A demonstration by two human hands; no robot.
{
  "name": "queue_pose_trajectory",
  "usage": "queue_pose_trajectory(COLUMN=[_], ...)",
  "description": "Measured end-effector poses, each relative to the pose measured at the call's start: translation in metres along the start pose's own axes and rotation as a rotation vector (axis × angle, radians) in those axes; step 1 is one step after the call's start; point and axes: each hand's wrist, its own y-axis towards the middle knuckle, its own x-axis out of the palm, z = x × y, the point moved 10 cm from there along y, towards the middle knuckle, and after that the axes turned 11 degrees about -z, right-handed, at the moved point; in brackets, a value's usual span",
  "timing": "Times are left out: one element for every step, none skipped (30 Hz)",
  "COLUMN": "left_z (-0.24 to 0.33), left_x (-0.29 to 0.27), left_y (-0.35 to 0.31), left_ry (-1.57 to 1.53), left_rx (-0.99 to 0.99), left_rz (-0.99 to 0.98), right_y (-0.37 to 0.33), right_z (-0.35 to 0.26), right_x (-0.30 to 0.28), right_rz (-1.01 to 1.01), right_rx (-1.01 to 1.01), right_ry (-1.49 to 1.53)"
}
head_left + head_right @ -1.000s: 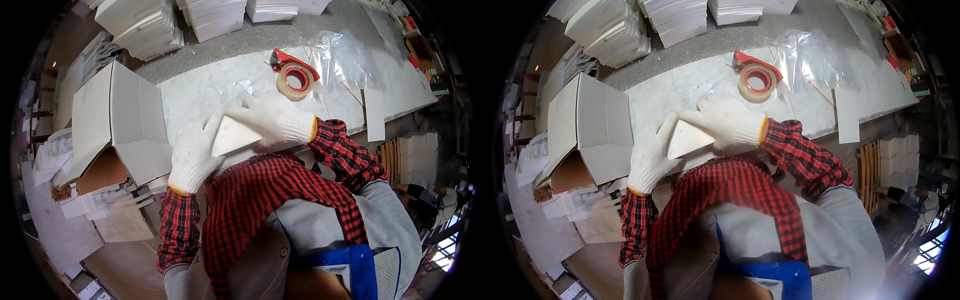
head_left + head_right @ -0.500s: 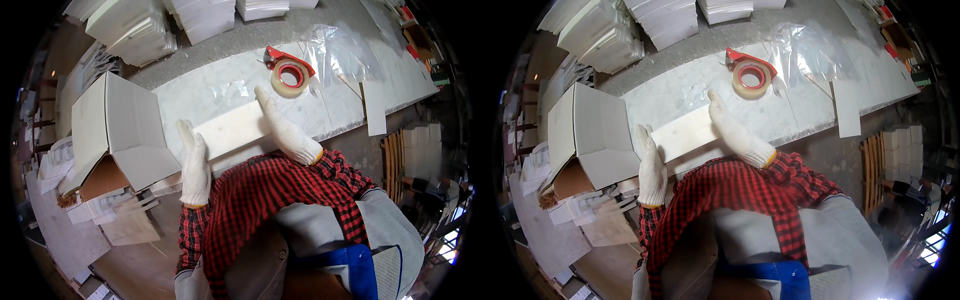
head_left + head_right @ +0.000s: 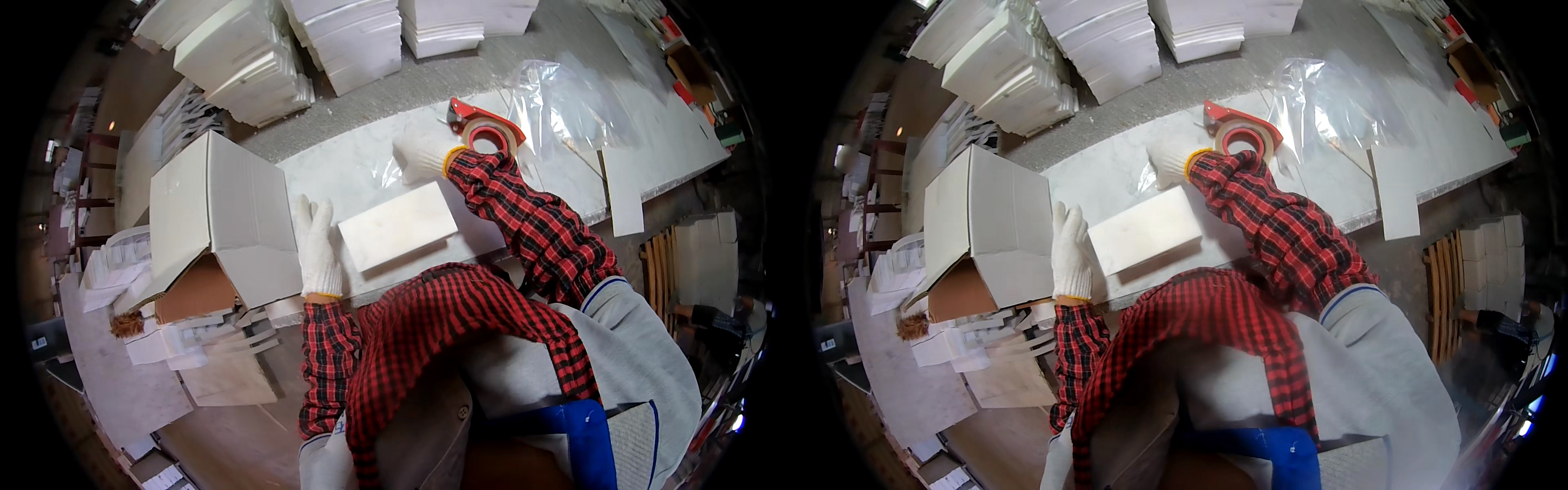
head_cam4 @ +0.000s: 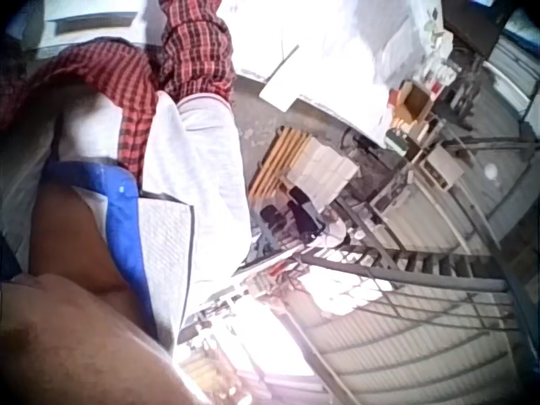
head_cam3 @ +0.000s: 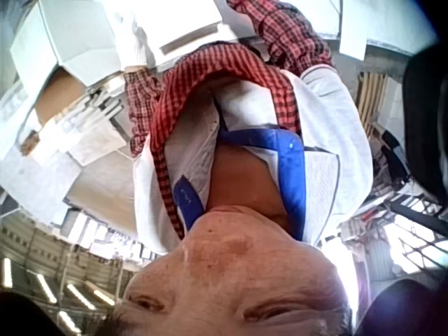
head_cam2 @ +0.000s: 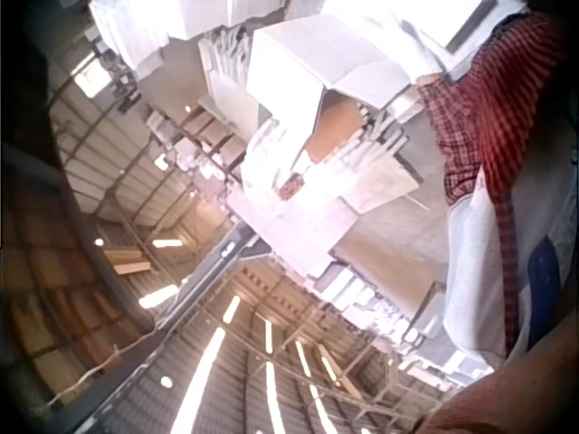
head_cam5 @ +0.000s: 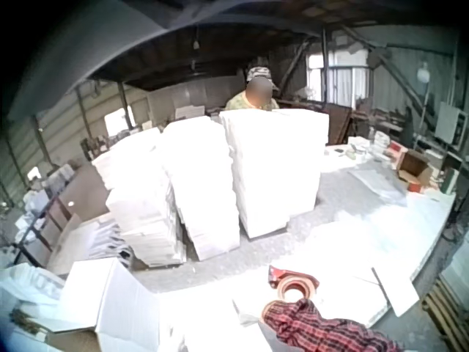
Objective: The person picks up white rectangular items, wraps each in a clear plastic bag, and places them into a cardboard box. The person uses a tape dispenser to seal the plastic bags and stacks the wrapped items inside the box.
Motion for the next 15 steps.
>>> queue_pose_trajectory(left_z=[-0.002, -0.003, -0.002, -0.001, -0.001, 0.000, 0.004, 0.009, 0.013, 0.013, 0.012, 0.009, 0.010, 0.011, 0.011], left_x=[-0.001, -0.003, -0.002, -0.001, 0.000, 0.001, 0.002, 0.004, 0.009, 0.011, 0.009, 0.007, 0.006, 0.004, 0.005], left_y=[0.001, 0.003, 0.002, 0.003, 0.005, 0.002, 0.001, 0.001, 0.002, 0.005, 0.007, 0.007, 0.007, 0.006, 0.008], left_ry=[0.010, 0.020, 0.001, -0.001, -0.003, -0.008, -0.005, -0.002, 0.002, 0.026, 0.051, 0.076, 0.126, 0.177, 0.226], left_rx=[-0.004, -0.007, -0.026, -0.031, -0.037, -0.047, -0.047, -0.047, -0.048, -0.059, -0.072, -0.085, -0.094, -0.103, -0.108], left_rz=[-0.002, -0.004, -0.003, -0.009, -0.017, -0.015, -0.025, -0.036, -0.056, -0.066, -0.070, -0.073, -0.066, -0.059, -0.060], right_y=[-0.013, -0.008, -0.012, -0.016, -0.018, -0.027, -0.036, -0.044, -0.053, -0.057, -0.070, -0.080, -0.081, -0.083, -0.085], right_z=[-0.012, -0.012, -0.021, -0.026, -0.011, -0.011, -0.006, 0.003, 0.010, 0.017, 0.015, 0.015, 0.021, 0.031, 0.043], right_x=[-0.008, -0.009, -0.015, -0.023, -0.021, -0.036, -0.047, -0.054, -0.062, -0.060, -0.063, -0.066, -0.058, -0.050, -0.038], right_rz=[0.076, 0.134, 0.186, 0.238, 0.186, 0.270, 0.351, 0.430, 0.506, 0.500, 0.490, 0.477, 0.375, 0.389, 0.410], right_rx=[-0.091, -0.129, -0.169, -0.207, -0.067, -0.143, -0.219, -0.293, -0.375, -0.378, -0.386, -0.392, -0.285, -0.188, -0.085], right_ry=[-0.009, 0.019, 0.043, 0.068, 0.008, 0.173, 0.342, 0.512, 0.598, 0.710, 0.822, 0.935, 0.984, 0.929, 0.872])
